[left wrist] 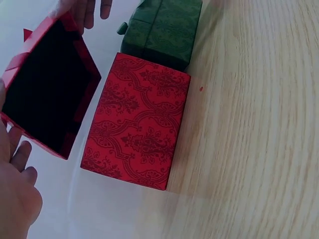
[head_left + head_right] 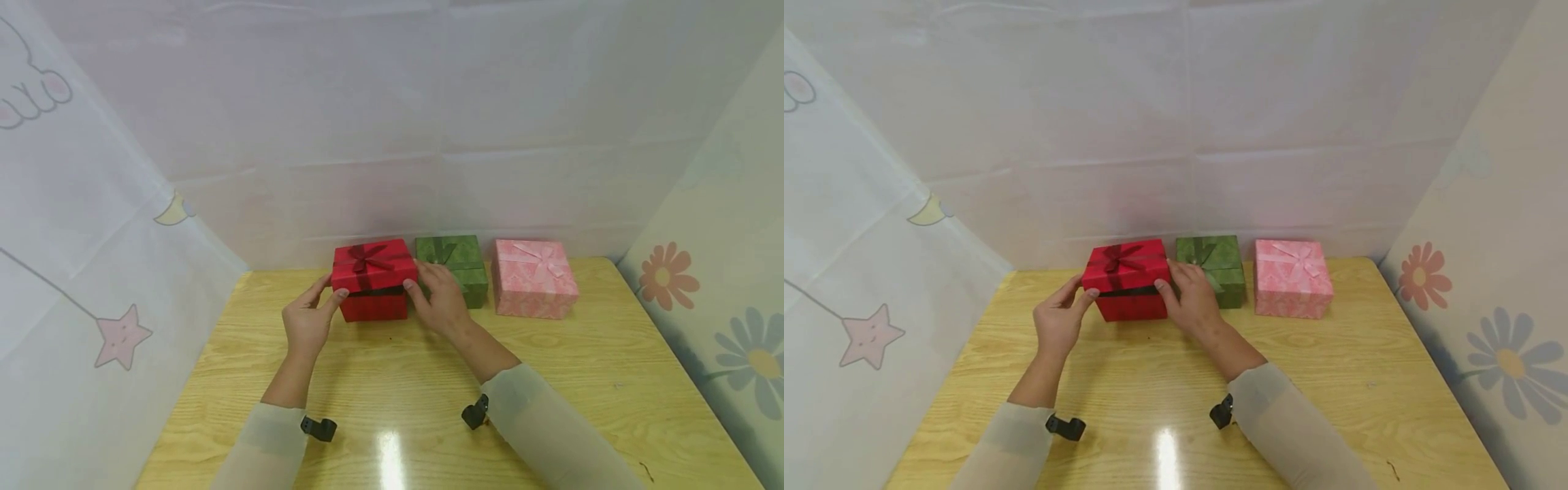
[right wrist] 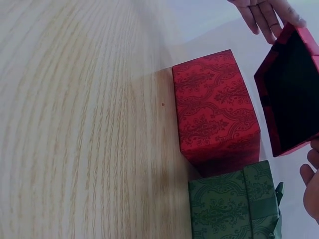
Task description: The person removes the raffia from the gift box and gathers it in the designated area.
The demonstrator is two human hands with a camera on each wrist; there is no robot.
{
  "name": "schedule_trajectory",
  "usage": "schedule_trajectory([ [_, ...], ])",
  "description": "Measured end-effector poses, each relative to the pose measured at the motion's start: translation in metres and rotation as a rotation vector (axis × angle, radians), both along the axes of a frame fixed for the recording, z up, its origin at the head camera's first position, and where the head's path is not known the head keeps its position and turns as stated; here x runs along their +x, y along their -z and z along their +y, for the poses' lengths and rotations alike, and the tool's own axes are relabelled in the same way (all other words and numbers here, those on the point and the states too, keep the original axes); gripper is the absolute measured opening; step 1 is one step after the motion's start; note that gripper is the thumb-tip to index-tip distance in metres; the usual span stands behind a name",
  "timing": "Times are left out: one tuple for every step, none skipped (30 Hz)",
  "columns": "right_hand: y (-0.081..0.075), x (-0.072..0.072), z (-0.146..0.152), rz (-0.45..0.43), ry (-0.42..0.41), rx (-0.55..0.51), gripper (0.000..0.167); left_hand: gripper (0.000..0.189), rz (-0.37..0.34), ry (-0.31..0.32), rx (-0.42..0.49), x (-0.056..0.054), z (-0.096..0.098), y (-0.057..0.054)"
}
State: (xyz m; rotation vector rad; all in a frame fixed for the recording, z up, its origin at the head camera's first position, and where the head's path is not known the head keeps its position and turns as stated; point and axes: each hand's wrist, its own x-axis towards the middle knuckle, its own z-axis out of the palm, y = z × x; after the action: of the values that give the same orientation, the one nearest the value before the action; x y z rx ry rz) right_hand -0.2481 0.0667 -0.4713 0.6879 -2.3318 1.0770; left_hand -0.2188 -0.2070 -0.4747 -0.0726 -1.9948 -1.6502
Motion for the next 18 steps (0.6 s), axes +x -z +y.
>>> schedule_trajectory([
  [0.0, 0.0, 0.0, 0.001, -0.001, -0.011, 0.053, 0.044, 0.01, 0.007, 0.006, 0.0, 0.0, 0.0],
  [0.001, 0.0, 0.0, 0.001, -0.002, -0.02, 0.053, 0.045, 0.021, 0.017, 0.014, 0.0, 0.001, -0.001],
  [0.0, 0.0, 0.0, 0.002, -0.003, -0.03, 0.053, 0.045, 0.031, 0.028, 0.023, 0.0, 0.001, -0.002],
  [0.0, 0.0, 0.0, 0.001, -0.005, -0.036, 0.052, 0.045, 0.039, 0.038, 0.029, 0.0, 0.001, -0.002],
  [0.0, 0.0, 0.001, 0.001, -0.007, -0.042, 0.052, 0.046, 0.045, 0.046, 0.033, 0.001, 0.001, -0.003],
  [0.0, 0.0, 0.001, 0.003, -0.012, -0.049, 0.052, 0.045, 0.053, 0.057, 0.041, 0.001, 0.002, -0.004],
  [0.0, 0.001, 0.001, 0.008, -0.016, -0.056, 0.052, 0.045, 0.062, 0.069, 0.051, 0.001, 0.002, -0.006],
  [-0.001, 0.001, 0.001, 0.011, -0.022, -0.061, 0.052, 0.045, 0.069, 0.079, 0.056, 0.002, 0.003, -0.008],
  [-0.001, 0.001, 0.001, 0.013, -0.026, -0.067, 0.053, 0.044, 0.078, 0.087, 0.061, 0.003, 0.005, -0.011],
  [-0.001, 0.001, 0.001, 0.014, -0.029, -0.069, 0.054, 0.043, 0.088, 0.092, 0.064, 0.005, 0.006, -0.014],
  [-0.002, 0.001, 0.001, 0.016, -0.032, -0.073, 0.055, 0.043, 0.099, 0.096, 0.065, 0.007, 0.008, -0.017],
  [-0.002, 0.001, 0.001, 0.016, -0.036, -0.077, 0.056, 0.042, 0.116, 0.1, 0.066, 0.009, 0.009, -0.02],
  [-0.002, 0.001, 0.001, 0.016, -0.038, -0.079, 0.057, 0.042, 0.132, 0.107, 0.073, 0.011, 0.01, -0.023],
  [-0.001, 0.001, 0.001, 0.014, -0.038, -0.08, 0.057, 0.042, 0.147, 0.109, 0.07, 0.013, 0.012, -0.026],
  [-0.001, 0.002, 0.001, 0.011, -0.04, -0.084, 0.058, 0.042, 0.158, 0.112, 0.07, 0.014, 0.013, -0.027],
  [-0.001, 0.002, 0.001, 0.011, -0.041, -0.088, 0.058, 0.042, 0.165, 0.114, 0.067, 0.015, 0.013, -0.028],
  [-0.001, 0.002, 0.001, 0.012, -0.043, -0.093, 0.058, 0.043, 0.17, 0.117, 0.065, 0.016, 0.013, -0.028],
  [-0.001, 0.002, 0.001, 0.012, -0.046, -0.096, 0.058, 0.044, 0.172, 0.118, 0.061, 0.016, 0.014, -0.028],
])
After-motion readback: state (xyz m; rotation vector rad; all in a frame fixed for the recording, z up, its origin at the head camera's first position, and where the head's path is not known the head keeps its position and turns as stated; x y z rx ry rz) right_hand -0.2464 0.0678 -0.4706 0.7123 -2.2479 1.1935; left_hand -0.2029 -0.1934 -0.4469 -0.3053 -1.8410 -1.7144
